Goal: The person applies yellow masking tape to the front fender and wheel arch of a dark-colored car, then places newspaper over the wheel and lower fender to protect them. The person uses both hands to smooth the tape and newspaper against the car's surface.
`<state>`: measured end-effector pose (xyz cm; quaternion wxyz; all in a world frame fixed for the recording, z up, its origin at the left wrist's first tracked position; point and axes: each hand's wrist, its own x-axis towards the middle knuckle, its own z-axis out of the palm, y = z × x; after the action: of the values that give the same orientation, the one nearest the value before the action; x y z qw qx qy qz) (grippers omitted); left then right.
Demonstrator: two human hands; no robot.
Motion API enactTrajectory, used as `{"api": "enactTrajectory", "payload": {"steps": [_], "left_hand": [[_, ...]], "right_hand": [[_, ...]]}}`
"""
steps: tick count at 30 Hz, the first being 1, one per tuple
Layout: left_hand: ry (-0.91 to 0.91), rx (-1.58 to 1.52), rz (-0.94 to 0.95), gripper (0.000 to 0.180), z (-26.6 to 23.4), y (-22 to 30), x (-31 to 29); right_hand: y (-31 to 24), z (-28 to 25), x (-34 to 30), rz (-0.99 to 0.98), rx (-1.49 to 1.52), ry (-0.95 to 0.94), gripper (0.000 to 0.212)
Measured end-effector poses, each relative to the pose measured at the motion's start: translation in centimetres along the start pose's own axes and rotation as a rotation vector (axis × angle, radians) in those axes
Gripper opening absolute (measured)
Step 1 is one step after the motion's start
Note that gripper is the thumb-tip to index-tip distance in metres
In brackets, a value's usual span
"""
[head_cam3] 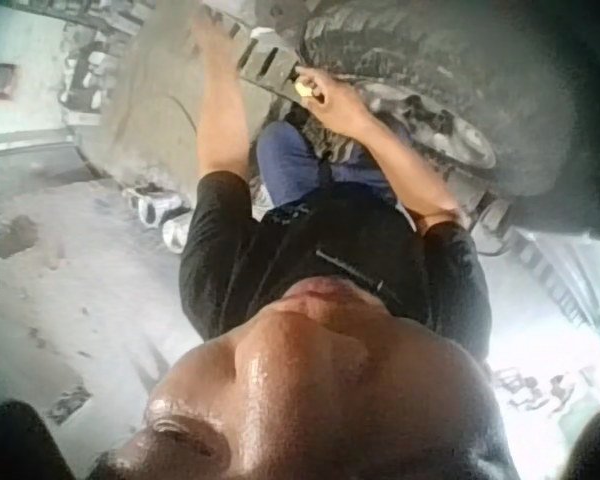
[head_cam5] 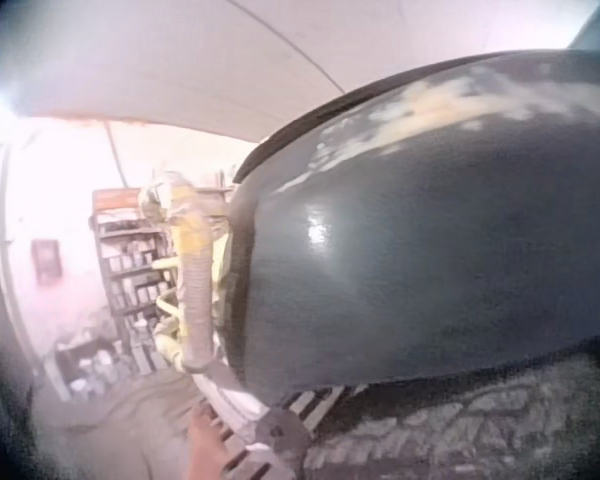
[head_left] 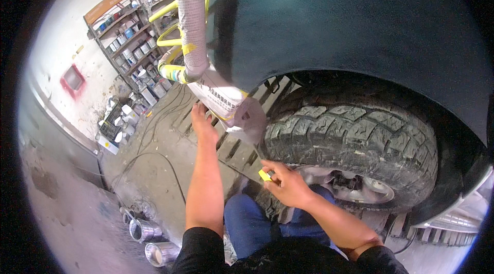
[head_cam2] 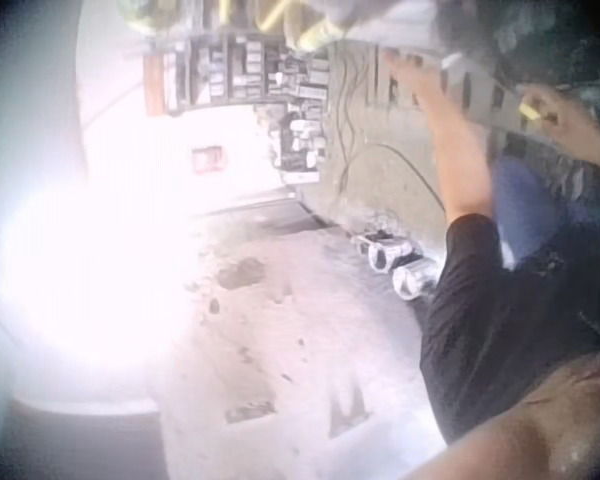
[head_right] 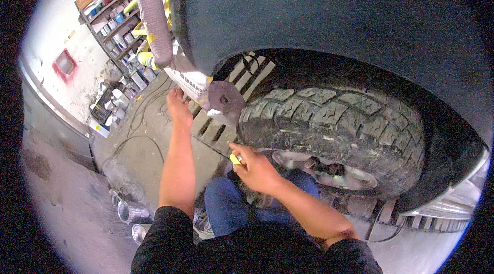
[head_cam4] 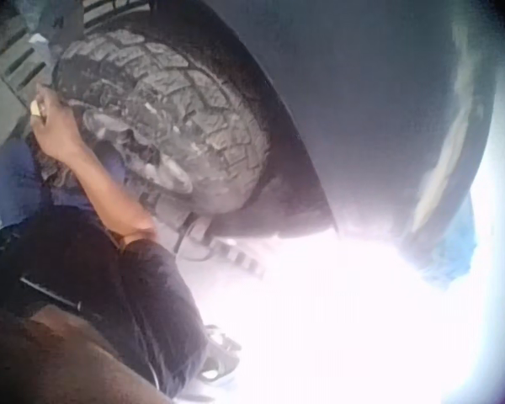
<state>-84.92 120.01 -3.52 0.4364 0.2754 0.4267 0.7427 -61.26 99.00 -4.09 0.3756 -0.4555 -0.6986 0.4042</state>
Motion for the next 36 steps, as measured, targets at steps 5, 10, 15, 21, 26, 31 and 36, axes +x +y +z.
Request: {"api": "enactTrajectory", "payload": {"steps": [5, 10, 15, 21, 26, 31, 36], "left_hand": [[-0.067, -0.022, -0.005, 0.061, -3.0, -0.3, 1.5], [0.016, 0.438, 0.439, 0.048, -3.1, -1.5, -1.3], [-0.120, 0.808, 0.674, 0.035, -2.6, -3.5, -5.7], [-0.055, 1.258, 0.870, 0.031, -2.3, -3.9, -4.9], [-0.078, 1.337, 0.797, 0.032, -2.1, -4.1, -4.9], [-0.078, 1.423, 0.938, 0.026, -2.5, -4.3, -5.0], [-0.083, 1.406, 1.009, 0.021, -2.8, -4.4, -4.9]], "right_hand": [[0.3, 0.3, -0.1, 0.023, 0.009, -0.056, 0.060], [0.8, 0.6, -0.4, 0.010, 0.028, -0.070, 0.059], [0.9, 0.1, -1.1, 0.038, 0.032, -0.082, 0.058], [2.1, 0.3, -1.4, 0.006, 0.023, -0.055, 0.058], [1.3, -0.3, -1.4, 0.033, 0.001, -0.079, 0.055], [2.3, 0.3, -1.5, -0.028, 0.041, -0.044, 0.052], [2.4, 0.5, -1.7, -0.033, 0.015, -0.033, 0.052]]}}
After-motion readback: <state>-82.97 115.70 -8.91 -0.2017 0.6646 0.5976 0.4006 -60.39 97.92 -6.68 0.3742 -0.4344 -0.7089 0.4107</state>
